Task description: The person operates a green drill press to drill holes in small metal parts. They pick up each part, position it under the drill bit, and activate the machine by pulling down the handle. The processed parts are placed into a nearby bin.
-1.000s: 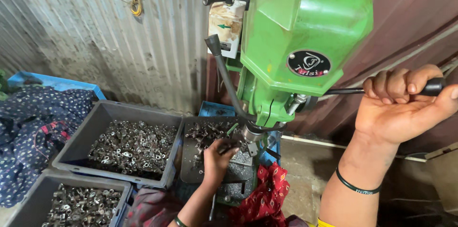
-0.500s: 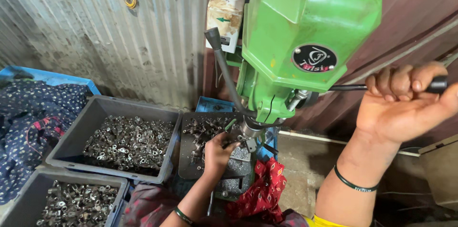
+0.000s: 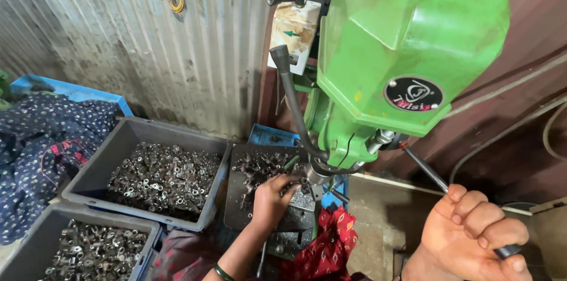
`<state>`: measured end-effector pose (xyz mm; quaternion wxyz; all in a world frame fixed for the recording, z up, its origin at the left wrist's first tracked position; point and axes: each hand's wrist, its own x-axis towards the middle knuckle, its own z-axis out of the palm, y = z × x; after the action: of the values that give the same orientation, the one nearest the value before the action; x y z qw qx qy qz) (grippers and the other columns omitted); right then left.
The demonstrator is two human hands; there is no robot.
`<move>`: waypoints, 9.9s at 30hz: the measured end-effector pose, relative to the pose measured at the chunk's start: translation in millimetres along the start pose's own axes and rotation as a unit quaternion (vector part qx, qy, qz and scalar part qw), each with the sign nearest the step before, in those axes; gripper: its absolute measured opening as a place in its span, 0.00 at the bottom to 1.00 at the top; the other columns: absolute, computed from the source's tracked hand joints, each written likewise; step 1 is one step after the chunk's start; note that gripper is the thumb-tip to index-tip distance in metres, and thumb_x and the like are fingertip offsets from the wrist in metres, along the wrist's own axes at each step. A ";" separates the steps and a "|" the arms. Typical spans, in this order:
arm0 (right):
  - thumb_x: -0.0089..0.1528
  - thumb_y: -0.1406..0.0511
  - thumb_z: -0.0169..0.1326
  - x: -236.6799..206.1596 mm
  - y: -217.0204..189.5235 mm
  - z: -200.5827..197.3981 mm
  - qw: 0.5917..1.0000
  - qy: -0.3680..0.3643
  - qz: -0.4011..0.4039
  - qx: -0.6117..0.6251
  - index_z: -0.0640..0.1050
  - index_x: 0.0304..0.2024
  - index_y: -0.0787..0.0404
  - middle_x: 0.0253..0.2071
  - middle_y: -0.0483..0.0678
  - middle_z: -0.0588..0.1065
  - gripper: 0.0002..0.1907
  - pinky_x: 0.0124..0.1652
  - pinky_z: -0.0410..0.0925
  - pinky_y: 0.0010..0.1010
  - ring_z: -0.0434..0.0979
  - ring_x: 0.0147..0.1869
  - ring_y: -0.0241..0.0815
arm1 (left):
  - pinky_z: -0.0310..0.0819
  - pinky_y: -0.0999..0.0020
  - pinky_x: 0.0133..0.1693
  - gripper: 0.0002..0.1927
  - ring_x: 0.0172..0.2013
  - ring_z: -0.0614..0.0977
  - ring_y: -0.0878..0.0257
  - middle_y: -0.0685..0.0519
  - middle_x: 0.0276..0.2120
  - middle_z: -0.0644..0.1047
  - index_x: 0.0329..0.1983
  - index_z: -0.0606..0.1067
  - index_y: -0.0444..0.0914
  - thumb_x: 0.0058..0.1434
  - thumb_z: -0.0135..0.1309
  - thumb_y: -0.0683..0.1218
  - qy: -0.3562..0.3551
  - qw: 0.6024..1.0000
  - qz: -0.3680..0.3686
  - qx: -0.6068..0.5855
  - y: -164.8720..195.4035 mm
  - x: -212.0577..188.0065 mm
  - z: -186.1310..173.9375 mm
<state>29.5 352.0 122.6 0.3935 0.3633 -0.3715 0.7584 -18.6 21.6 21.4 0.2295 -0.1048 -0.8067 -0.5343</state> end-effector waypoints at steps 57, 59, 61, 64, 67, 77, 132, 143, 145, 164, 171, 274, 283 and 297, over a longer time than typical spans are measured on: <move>0.69 0.41 0.37 2.8 17.7 -14.7 0.998 -0.031 -0.053 -0.033 0.60 0.31 0.48 0.20 0.38 0.58 0.23 0.48 0.62 0.37 0.60 0.32 0.39 | 0.58 0.44 0.61 0.23 0.62 0.68 0.43 0.48 0.59 0.72 0.46 0.82 0.47 0.45 0.70 0.55 0.088 0.982 0.022 0.167 -8.3 7.9 -0.1; 0.68 0.40 0.37 6.2 16.1 -16.6 0.997 -0.039 -0.054 -0.038 0.60 0.31 0.48 0.21 0.38 0.57 0.24 0.46 0.61 0.39 0.59 0.31 0.39 | 0.57 0.45 0.62 0.23 0.63 0.68 0.44 0.49 0.60 0.72 0.45 0.82 0.47 0.45 0.69 0.54 0.082 0.984 0.018 0.160 -8.1 8.1 -5.2; 0.67 0.39 0.37 14.4 14.6 -16.9 0.997 -0.033 -0.051 -0.036 0.60 0.31 0.48 0.20 0.39 0.56 0.25 0.39 0.60 0.38 0.57 0.29 0.37 | 0.55 0.45 0.63 0.20 0.63 0.67 0.44 0.49 0.61 0.72 0.42 0.84 0.49 0.44 0.69 0.53 0.066 0.987 0.029 0.143 -7.7 9.2 -9.8; 0.66 0.38 0.38 42.0 13.7 -13.7 0.998 -0.037 -0.029 -0.031 0.62 0.34 0.49 0.19 0.39 0.57 0.25 0.34 0.59 0.35 0.59 0.26 0.36 | 0.54 0.46 0.63 0.16 0.66 0.65 0.44 0.50 0.64 0.71 0.40 0.85 0.50 0.45 0.67 0.48 0.049 0.987 0.064 0.141 -4.6 11.6 -10.6; 0.69 0.43 0.40 92.2 18.4 -10.8 0.998 -0.030 0.042 0.029 0.62 0.33 0.50 0.20 0.39 0.58 0.21 0.33 0.57 0.31 0.59 0.25 0.34 | 0.54 0.46 0.64 0.13 0.66 0.66 0.44 0.49 0.64 0.71 0.36 0.83 0.47 0.46 0.68 0.48 0.035 0.990 0.063 0.123 -2.0 11.3 -13.5; 0.82 0.64 0.42 165.5 38.6 -23.2 0.984 -0.054 0.131 0.105 0.59 0.23 0.49 0.20 0.33 0.55 0.29 0.29 0.49 0.14 0.54 0.25 0.22 | 0.64 0.45 0.58 0.16 0.59 0.73 0.45 0.48 0.57 0.75 0.51 0.79 0.44 0.58 0.58 0.45 0.204 0.934 -0.063 0.285 -41.0 12.4 -97.3; 0.68 0.53 0.39 2.5 -8.6 -1.7 0.996 -0.038 -0.060 -0.060 0.58 0.27 0.46 0.20 0.37 0.54 0.16 0.36 0.59 0.34 0.49 0.27 0.35 | 0.61 0.48 0.59 0.30 0.58 0.72 0.47 0.49 0.54 0.75 0.53 0.76 0.43 0.47 0.70 0.52 0.111 0.986 -0.007 0.121 -8.1 1.9 5.7; 0.77 0.51 0.39 97.4 5.1 25.1 0.999 0.025 0.028 0.035 0.58 0.31 0.52 0.21 0.38 0.53 0.22 0.28 0.50 0.25 0.47 0.22 0.32 | 0.67 0.46 0.50 0.18 0.46 0.79 0.47 0.47 0.42 0.80 0.50 0.75 0.38 0.66 0.54 0.55 -0.007 0.977 -0.068 0.202 -3.3 18.4 -7.3; 0.82 0.54 0.37 136.7 18.1 34.7 0.973 0.054 0.093 0.203 0.59 0.33 0.57 0.22 0.40 0.55 0.23 0.27 0.51 0.25 0.51 0.22 0.33 | 0.70 0.47 0.45 0.18 0.41 0.81 0.46 0.46 0.37 0.81 0.45 0.78 0.38 0.70 0.51 0.57 -0.075 0.974 -0.103 0.187 -4.8 17.2 3.4; 0.80 0.53 0.40 159.0 28.2 32.0 0.993 -0.008 0.102 0.064 0.62 0.37 0.56 0.26 0.38 0.58 0.20 0.29 0.49 0.20 0.53 0.26 0.31 | 0.80 0.58 0.37 0.13 0.34 0.86 0.48 0.43 0.36 0.84 0.45 0.82 0.35 0.60 0.62 0.46 0.028 0.998 -0.008 0.060 2.8 -19.8 9.3; 0.81 0.54 0.41 156.1 28.7 21.1 0.986 -0.010 0.124 0.111 0.63 0.39 0.56 0.27 0.38 0.57 0.18 0.31 0.50 0.20 0.52 0.26 0.30 | 0.78 0.58 0.34 0.15 0.30 0.84 0.51 0.46 0.33 0.82 0.53 0.78 0.35 0.65 0.58 0.46 -0.015 0.976 0.121 0.183 -8.3 -19.5 16.2; 0.70 0.53 0.40 -2.3 3.5 -2.4 0.995 -0.025 -0.093 -0.035 0.59 0.31 0.46 0.21 0.38 0.55 0.14 0.33 0.60 0.29 0.53 0.28 0.35 | 0.75 0.56 0.44 0.12 0.40 0.82 0.47 0.48 0.35 0.83 0.36 0.82 0.40 0.51 0.66 0.48 0.021 0.996 0.006 0.088 4.6 -1.0 7.3; 0.75 0.42 0.37 60.7 16.6 43.6 0.982 0.020 -0.144 -0.116 0.55 0.32 0.51 0.18 0.39 0.49 0.27 0.26 0.51 0.27 0.44 0.21 0.35 | 0.73 0.50 0.43 0.09 0.39 0.81 0.44 0.45 0.33 0.82 0.35 0.80 0.38 0.61 0.56 0.48 0.005 0.992 -0.030 0.121 13.2 3.0 7.3; 0.78 0.52 0.42 134.5 10.5 74.8 0.998 0.029 0.055 -0.022 0.61 0.37 0.57 0.23 0.41 0.55 0.21 0.29 0.47 0.25 0.48 0.25 0.34 | 0.79 0.59 0.39 0.13 0.36 0.86 0.48 0.46 0.38 0.84 0.41 0.84 0.41 0.52 0.64 0.47 0.046 0.996 -0.070 0.029 3.0 -26.7 8.0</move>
<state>-17.5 328.1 267.6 0.3692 0.3117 -0.3958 0.7809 3.9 32.1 8.3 0.2311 -0.0166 -0.8161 -0.5294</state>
